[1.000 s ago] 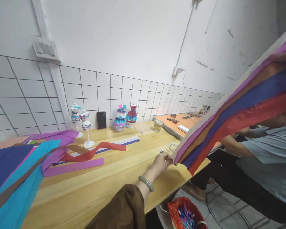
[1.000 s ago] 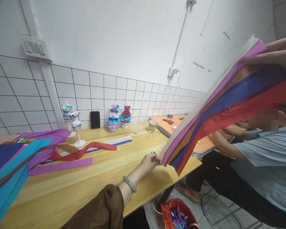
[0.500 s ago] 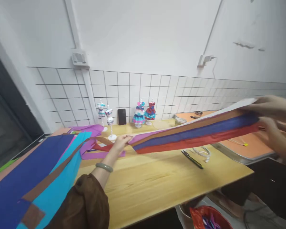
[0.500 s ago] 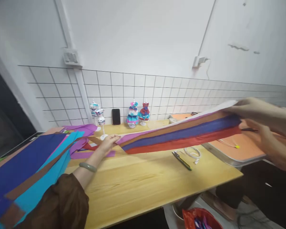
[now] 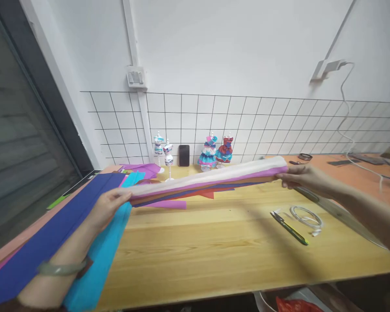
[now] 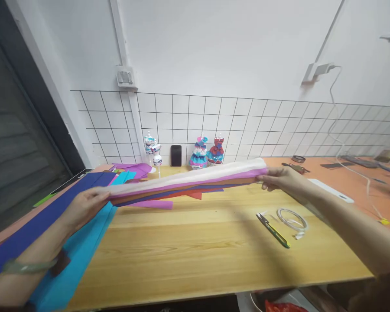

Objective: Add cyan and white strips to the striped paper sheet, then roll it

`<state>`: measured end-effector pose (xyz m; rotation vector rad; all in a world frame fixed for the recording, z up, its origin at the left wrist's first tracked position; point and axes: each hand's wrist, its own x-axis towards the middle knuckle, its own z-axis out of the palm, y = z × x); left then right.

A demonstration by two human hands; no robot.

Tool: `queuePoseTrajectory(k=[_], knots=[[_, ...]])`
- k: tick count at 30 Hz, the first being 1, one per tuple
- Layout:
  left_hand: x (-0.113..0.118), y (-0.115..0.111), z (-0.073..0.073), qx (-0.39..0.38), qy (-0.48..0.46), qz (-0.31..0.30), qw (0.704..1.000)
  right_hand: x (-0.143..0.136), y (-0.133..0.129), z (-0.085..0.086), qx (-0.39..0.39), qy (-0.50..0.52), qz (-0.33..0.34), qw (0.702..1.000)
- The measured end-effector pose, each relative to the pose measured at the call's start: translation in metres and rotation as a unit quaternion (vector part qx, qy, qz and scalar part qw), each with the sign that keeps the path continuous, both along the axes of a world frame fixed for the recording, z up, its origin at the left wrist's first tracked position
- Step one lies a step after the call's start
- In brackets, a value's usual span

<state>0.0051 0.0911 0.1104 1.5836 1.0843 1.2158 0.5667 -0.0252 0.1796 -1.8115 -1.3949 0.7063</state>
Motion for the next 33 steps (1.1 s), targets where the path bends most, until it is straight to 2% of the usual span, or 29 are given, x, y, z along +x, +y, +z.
queuePoseTrajectory(k=[2,5,9,13,17,19,22,24,25,27,30,32,33], knots=[[-0.013,-0.022,-0.014,0.002,0.110,-0.055,0.992,-0.005,-0.014,-0.023,0.030,0.046,-0.001,0.999],[-0.021,-0.055,-0.039,0.007,0.222,-0.111,0.969,-0.011,-0.038,-0.064,0.006,0.044,0.025,0.999],[-0.017,-0.084,-0.068,0.059,0.307,-0.131,0.941,-0.015,-0.062,-0.114,-0.004,-0.003,0.067,0.998],[-0.017,-0.098,-0.089,0.126,0.381,-0.145,0.904,-0.017,-0.078,-0.153,0.001,0.017,0.081,0.997],[-0.026,-0.107,-0.094,0.144,0.418,-0.156,0.883,-0.008,-0.087,-0.174,-0.013,-0.029,0.093,0.995],[-0.031,-0.108,-0.089,0.127,0.442,-0.164,0.873,0.001,-0.086,-0.175,-0.001,-0.118,0.085,0.989],[-0.025,-0.104,-0.072,0.101,0.480,-0.157,0.857,-0.003,-0.074,-0.166,0.073,-0.272,0.041,0.959],[-0.007,-0.097,-0.060,0.107,0.484,-0.159,0.854,-0.032,-0.059,-0.157,0.126,-0.325,0.017,0.937],[0.007,-0.093,-0.056,0.118,0.478,-0.177,0.852,-0.055,-0.050,-0.154,0.141,-0.330,0.015,0.933],[0.040,-0.085,-0.054,0.142,0.467,-0.184,0.853,-0.115,-0.032,-0.153,0.149,-0.330,0.056,0.930],[0.089,-0.076,-0.067,0.186,0.471,-0.193,0.840,-0.205,-0.011,-0.162,0.138,-0.325,0.149,0.924],[0.108,-0.071,-0.082,0.212,0.488,-0.206,0.821,-0.243,-0.004,-0.171,0.116,-0.330,0.215,0.912],[0.111,-0.068,-0.090,0.227,0.499,-0.212,0.809,-0.253,-0.003,-0.175,0.103,-0.334,0.230,0.908]])
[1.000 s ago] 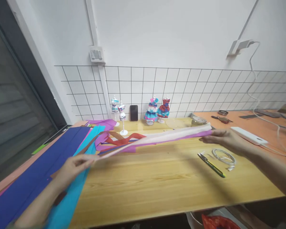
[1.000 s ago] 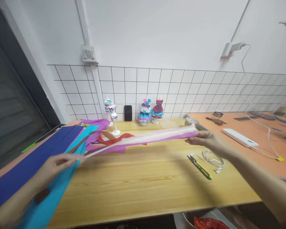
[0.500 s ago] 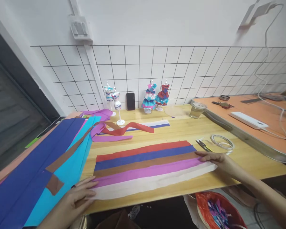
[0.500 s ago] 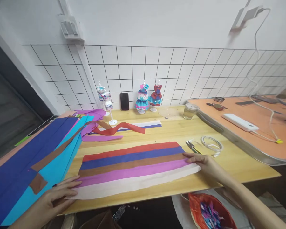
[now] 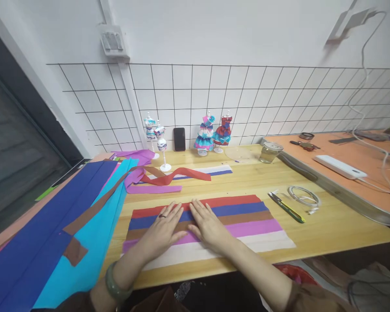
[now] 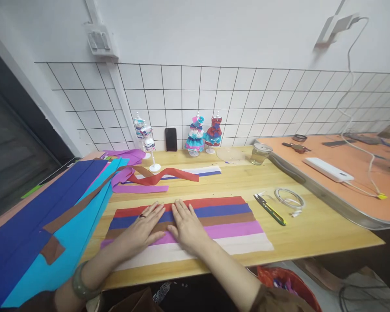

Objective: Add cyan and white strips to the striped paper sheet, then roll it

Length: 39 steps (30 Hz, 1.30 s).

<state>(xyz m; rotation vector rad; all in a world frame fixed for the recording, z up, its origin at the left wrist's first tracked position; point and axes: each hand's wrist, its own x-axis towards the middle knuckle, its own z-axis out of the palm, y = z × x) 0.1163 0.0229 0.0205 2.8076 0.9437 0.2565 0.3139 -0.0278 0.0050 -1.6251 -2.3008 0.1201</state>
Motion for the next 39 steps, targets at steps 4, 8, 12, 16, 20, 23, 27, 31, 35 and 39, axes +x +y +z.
queuePoseTrajectory(k=[4,8,12,16,20,23,27,31,35,39], knots=[[-0.014,0.009,-0.023,0.049,0.051,-0.025,0.997,0.011,-0.003,-0.009,-0.035,-0.037,-0.015,0.999],[-0.040,0.015,-0.027,0.078,0.081,-0.011,0.994,0.061,-0.010,-0.015,-0.040,-0.070,-0.071,0.994],[-0.053,0.017,-0.025,0.096,0.088,-0.004,0.991,0.116,-0.019,-0.024,-0.031,-0.090,-0.157,0.983],[-0.051,0.015,-0.021,0.111,0.071,0.000,0.991,0.139,-0.028,-0.021,-0.007,-0.074,-0.214,0.974],[-0.034,0.006,-0.011,0.122,0.050,-0.033,0.991,0.105,-0.038,-0.006,-0.004,-0.043,-0.152,0.987],[-0.023,-0.001,-0.010,0.117,0.060,-0.079,0.988,0.068,-0.043,-0.001,-0.041,-0.041,-0.062,0.996],[-0.023,-0.005,-0.015,0.105,0.073,-0.089,0.988,0.058,-0.047,-0.009,-0.041,-0.052,-0.040,0.997],[-0.030,-0.005,-0.016,0.091,0.091,-0.082,0.988,0.085,-0.052,-0.020,-0.028,-0.086,-0.086,0.992],[-0.031,-0.006,-0.014,0.084,0.100,-0.082,0.988,0.113,-0.058,-0.023,-0.030,-0.105,-0.127,0.986],[-0.031,-0.006,-0.015,0.080,0.090,-0.081,0.989,0.133,-0.062,-0.017,-0.067,-0.082,-0.148,0.983]])
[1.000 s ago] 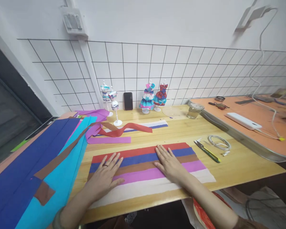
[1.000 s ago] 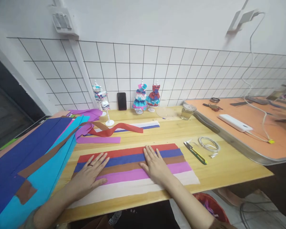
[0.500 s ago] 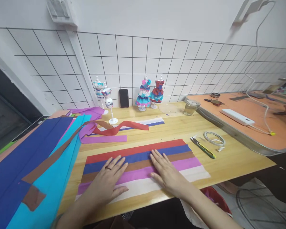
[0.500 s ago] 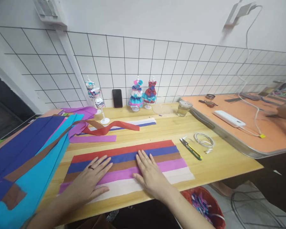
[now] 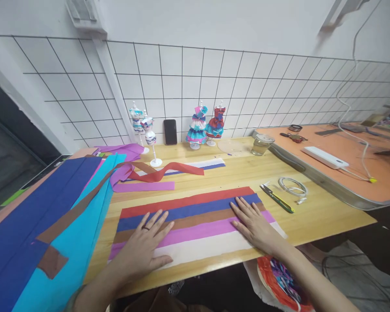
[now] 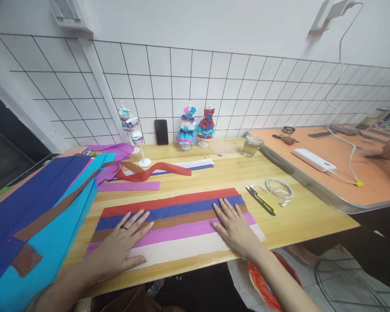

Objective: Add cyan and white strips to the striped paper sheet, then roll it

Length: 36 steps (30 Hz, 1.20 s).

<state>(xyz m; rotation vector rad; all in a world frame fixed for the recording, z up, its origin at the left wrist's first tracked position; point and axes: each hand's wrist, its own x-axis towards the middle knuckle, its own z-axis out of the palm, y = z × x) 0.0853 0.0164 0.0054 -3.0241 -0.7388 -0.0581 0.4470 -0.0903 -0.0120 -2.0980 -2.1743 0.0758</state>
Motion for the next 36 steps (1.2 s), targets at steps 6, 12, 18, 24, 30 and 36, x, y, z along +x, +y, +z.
queuePoseTrajectory(k=[6,12,18,24,30,36], knots=[[-0.001,0.000,0.002,-0.013,-0.018,0.000,1.000,0.012,-0.002,0.002,0.024,0.010,-0.025,0.999],[0.001,-0.001,0.006,-0.015,-0.007,0.003,1.000,0.015,-0.003,-0.005,0.031,-0.058,-0.019,0.998],[-0.001,0.000,0.005,0.003,-0.008,-0.009,1.000,0.018,-0.004,-0.010,0.049,-0.058,-0.024,0.997],[-0.003,0.000,0.005,0.002,-0.012,-0.010,1.000,0.025,-0.001,-0.007,0.037,-0.021,-0.035,0.998],[-0.003,-0.002,0.012,-0.039,-0.003,0.029,0.999,0.066,0.032,-0.002,0.095,-0.001,-0.096,0.991],[-0.002,-0.004,0.013,-0.080,0.018,0.059,0.995,0.084,0.057,0.009,0.039,0.064,-0.126,0.989]])
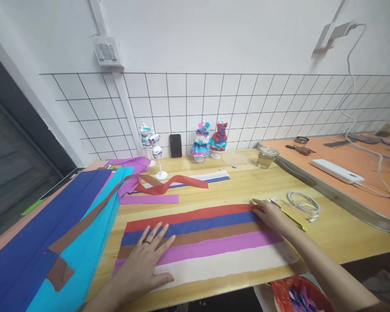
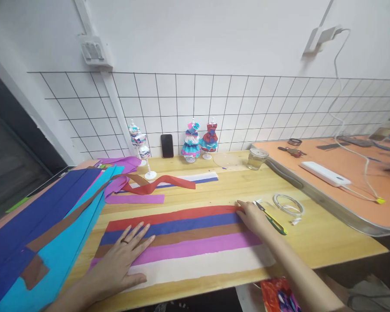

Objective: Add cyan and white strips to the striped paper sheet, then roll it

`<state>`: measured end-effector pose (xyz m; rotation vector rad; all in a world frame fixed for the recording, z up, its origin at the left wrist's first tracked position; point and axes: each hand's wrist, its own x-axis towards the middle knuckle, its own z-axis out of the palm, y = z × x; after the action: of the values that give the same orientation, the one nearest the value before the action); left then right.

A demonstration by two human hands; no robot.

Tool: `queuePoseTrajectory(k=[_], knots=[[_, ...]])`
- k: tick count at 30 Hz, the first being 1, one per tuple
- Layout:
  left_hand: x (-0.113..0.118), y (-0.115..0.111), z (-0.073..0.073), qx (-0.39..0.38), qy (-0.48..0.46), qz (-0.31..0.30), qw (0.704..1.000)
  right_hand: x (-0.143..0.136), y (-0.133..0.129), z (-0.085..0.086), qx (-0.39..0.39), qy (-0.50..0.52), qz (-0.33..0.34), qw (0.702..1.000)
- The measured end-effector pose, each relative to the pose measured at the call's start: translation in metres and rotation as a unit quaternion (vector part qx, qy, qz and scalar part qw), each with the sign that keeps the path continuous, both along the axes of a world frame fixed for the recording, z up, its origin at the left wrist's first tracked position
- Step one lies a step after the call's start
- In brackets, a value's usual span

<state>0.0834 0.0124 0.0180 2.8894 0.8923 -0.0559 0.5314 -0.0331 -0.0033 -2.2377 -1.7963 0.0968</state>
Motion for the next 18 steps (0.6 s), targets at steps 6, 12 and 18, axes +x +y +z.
queuePoseTrajectory(k=[6,12,18], knots=[[0.003,0.001,0.004,-0.030,0.004,0.016,0.999,0.005,0.006,0.009,-0.032,0.063,0.017,0.997],[0.003,0.002,0.012,-0.067,-0.018,0.021,0.997,0.011,0.003,0.014,0.022,0.105,0.017,0.994],[-0.015,0.020,0.010,-0.062,-0.084,0.114,0.988,0.019,-0.015,0.010,0.036,0.162,0.024,0.986]])
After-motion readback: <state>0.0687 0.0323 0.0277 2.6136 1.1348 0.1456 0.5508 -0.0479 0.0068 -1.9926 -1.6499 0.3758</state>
